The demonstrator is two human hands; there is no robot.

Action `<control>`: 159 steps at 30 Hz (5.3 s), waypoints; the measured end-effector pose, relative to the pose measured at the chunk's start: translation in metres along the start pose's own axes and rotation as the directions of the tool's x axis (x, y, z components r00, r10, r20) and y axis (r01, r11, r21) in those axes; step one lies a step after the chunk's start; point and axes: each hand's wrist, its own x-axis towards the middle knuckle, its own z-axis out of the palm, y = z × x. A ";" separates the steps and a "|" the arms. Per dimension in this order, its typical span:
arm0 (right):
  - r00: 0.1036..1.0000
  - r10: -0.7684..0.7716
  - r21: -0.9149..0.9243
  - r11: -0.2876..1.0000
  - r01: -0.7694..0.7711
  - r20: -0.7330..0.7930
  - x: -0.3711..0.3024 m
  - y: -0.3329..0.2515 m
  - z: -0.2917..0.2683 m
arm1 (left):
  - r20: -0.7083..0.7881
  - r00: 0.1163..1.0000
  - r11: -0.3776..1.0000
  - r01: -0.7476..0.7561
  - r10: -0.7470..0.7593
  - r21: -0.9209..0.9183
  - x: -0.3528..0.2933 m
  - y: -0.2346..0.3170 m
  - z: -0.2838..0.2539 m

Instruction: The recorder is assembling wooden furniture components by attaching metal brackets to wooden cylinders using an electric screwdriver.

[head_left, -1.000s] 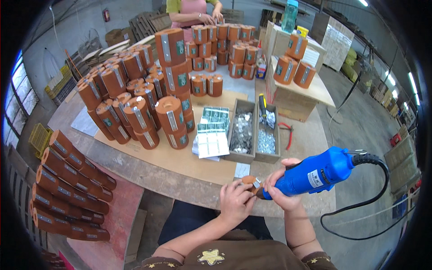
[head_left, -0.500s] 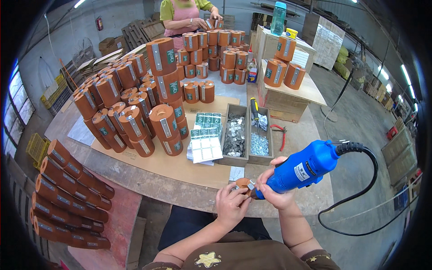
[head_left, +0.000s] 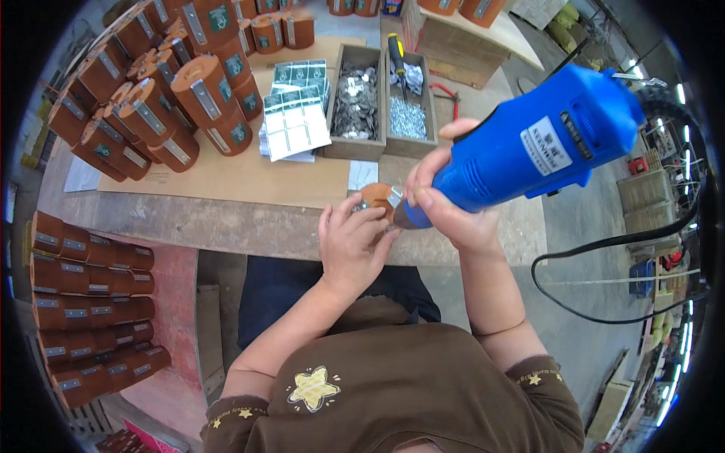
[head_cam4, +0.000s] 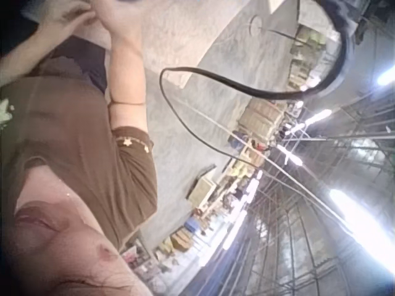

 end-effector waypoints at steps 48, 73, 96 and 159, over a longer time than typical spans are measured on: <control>0.729 0.500 0.735 0.678 0.007 -0.468 -0.103 0.137 -0.163 | 0.087 0.991 0.991 0.111 -0.104 -0.071 -0.018 -0.007 -0.015; 0.767 0.499 0.760 0.649 -0.022 -0.404 -0.114 0.145 -0.161 | -0.421 0.897 0.988 0.087 -0.133 -0.125 0.027 -0.014 -0.214; 0.744 0.485 0.722 0.692 -0.006 -0.459 -0.113 0.148 -0.159 | -0.484 0.849 0.978 0.191 -0.210 -0.088 0.081 -0.061 -0.352; 0.696 0.496 0.692 0.722 0.002 -0.519 -0.108 0.143 -0.151 | -0.291 0.914 0.820 -0.073 0.283 0.568 0.256 -0.108 -0.286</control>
